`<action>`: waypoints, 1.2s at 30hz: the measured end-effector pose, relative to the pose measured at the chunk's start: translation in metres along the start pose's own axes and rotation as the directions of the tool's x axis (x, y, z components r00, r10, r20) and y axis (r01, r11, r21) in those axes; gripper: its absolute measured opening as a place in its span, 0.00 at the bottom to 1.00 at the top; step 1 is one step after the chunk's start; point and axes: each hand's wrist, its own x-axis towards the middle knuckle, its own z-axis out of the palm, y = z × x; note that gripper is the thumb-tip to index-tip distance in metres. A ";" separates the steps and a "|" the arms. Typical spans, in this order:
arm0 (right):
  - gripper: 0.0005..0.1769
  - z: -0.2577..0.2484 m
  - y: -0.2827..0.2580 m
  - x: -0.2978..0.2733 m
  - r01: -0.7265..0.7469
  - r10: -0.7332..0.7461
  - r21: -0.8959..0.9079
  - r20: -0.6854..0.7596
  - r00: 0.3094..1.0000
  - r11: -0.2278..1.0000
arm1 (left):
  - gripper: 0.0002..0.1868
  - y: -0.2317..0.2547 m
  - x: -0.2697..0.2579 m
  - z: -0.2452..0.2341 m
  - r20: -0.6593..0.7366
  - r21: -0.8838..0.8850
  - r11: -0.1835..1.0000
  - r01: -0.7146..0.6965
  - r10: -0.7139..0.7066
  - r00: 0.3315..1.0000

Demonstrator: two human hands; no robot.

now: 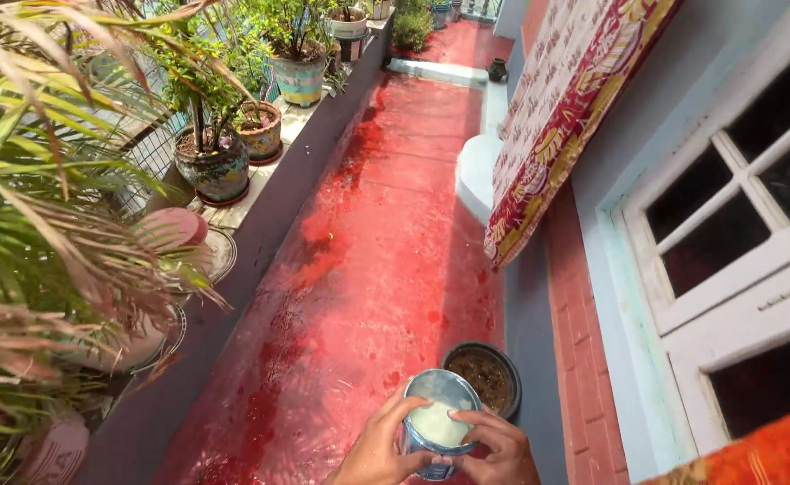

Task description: Watering several potted plants on a balcony using a small metal can refilled from a bucket.

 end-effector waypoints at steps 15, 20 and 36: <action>0.15 -0.010 0.158 0.311 0.106 -0.103 0.073 -0.032 0.994 0.992 | 0.48 -0.107 0.306 -0.087 -0.118 0.096 0.992 -0.086 0.098 0.988; 0.14 -0.030 0.209 0.424 0.077 -0.075 0.069 -0.034 0.997 0.995 | 0.39 -0.150 0.417 -0.115 -0.155 0.102 0.983 -0.154 0.168 0.973; 0.28 -0.040 0.344 0.787 0.151 -0.122 0.429 -0.094 0.988 0.891 | 0.29 -0.266 0.766 -0.260 -0.188 0.094 0.996 -0.014 0.032 0.982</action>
